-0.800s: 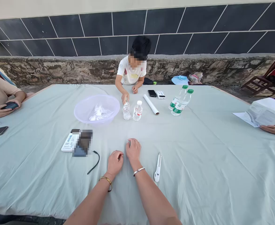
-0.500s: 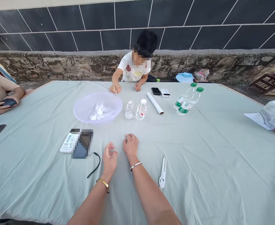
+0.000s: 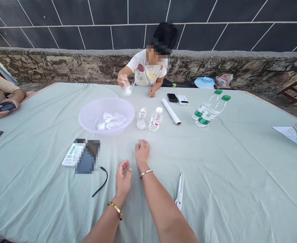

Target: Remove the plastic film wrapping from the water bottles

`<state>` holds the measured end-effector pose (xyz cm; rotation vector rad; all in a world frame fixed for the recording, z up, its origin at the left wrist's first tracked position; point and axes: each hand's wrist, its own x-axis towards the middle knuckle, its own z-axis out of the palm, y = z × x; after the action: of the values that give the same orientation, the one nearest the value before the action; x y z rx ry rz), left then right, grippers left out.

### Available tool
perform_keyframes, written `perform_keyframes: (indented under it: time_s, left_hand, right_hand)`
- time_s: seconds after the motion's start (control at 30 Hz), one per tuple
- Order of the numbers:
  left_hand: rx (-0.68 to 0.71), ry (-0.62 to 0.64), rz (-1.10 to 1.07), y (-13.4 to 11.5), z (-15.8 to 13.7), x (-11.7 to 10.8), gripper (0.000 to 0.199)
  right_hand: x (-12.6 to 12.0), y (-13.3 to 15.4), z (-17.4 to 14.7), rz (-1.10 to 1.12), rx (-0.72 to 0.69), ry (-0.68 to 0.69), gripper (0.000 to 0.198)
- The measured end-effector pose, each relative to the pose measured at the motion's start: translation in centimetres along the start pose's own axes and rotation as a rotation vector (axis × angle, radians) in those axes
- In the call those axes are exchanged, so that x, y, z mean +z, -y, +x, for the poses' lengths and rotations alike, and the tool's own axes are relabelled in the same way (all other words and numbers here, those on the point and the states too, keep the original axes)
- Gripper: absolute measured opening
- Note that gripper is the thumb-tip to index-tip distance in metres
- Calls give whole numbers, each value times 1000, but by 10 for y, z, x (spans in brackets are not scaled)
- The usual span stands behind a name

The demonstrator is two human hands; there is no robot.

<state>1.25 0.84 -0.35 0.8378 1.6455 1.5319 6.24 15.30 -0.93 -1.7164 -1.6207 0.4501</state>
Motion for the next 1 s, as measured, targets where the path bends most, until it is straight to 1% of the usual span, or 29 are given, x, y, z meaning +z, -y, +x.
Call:
perform_keyframes:
  time_s: [0.1, 0.2, 0.3, 0.37, 0.47, 0.53, 0.6, 0.7, 0.77, 0.83, 0.9, 0.97, 1.0]
  left_hand:
    - [65, 39, 65, -1, -6, -6, 33]
    - [105, 85, 113, -3, -8, -12, 35]
    - [129, 118, 129, -3, -12, -16, 37]
    - [141, 133, 138, -1, -13, -16, 36]
    - [119, 132, 121, 0, -11, -13, 33]
    - [63, 98, 57, 1, -7, -11, 33]
    - [-24, 53, -34, 0, -2, -10, 37]
    - [-175, 49, -173, -5, 4, -13, 50]
    - [-255, 103, -232, -12, 0, -18, 55]
    - [-303, 176, -234, -19, -11, -26, 57]
    - [-320, 219, -192, -24, -27, -32, 60]
    - [-323, 201, -135, -29, -41, -36, 64]
    - [-319, 177, -84, -30, -46, -36, 67]
  right_hand:
    - [13, 11, 30, 39, 68, -93, 45]
    - [25, 29, 64, 74, 192, -157, 60]
    - [32, 46, 91, 32, 312, -102, 70]
    - [33, 54, 102, 9, 347, -48, 71]
    - [27, 57, 101, 16, 349, -27, 67]
    - [15, 54, 82, 24, 356, -49, 66]
    - [-2, 45, 46, 32, 348, -74, 65]
    - [-35, 22, -30, 43, 278, -76, 58]
    - [-57, 6, -86, 104, 185, -68, 59]
    - [-76, -4, -136, 178, 161, -5, 61]
    - [-91, -8, -178, 233, 158, 55, 61]
    - [-102, -6, -207, 260, 130, 112, 58]
    - [-107, -5, -215, 267, 95, 161, 56]
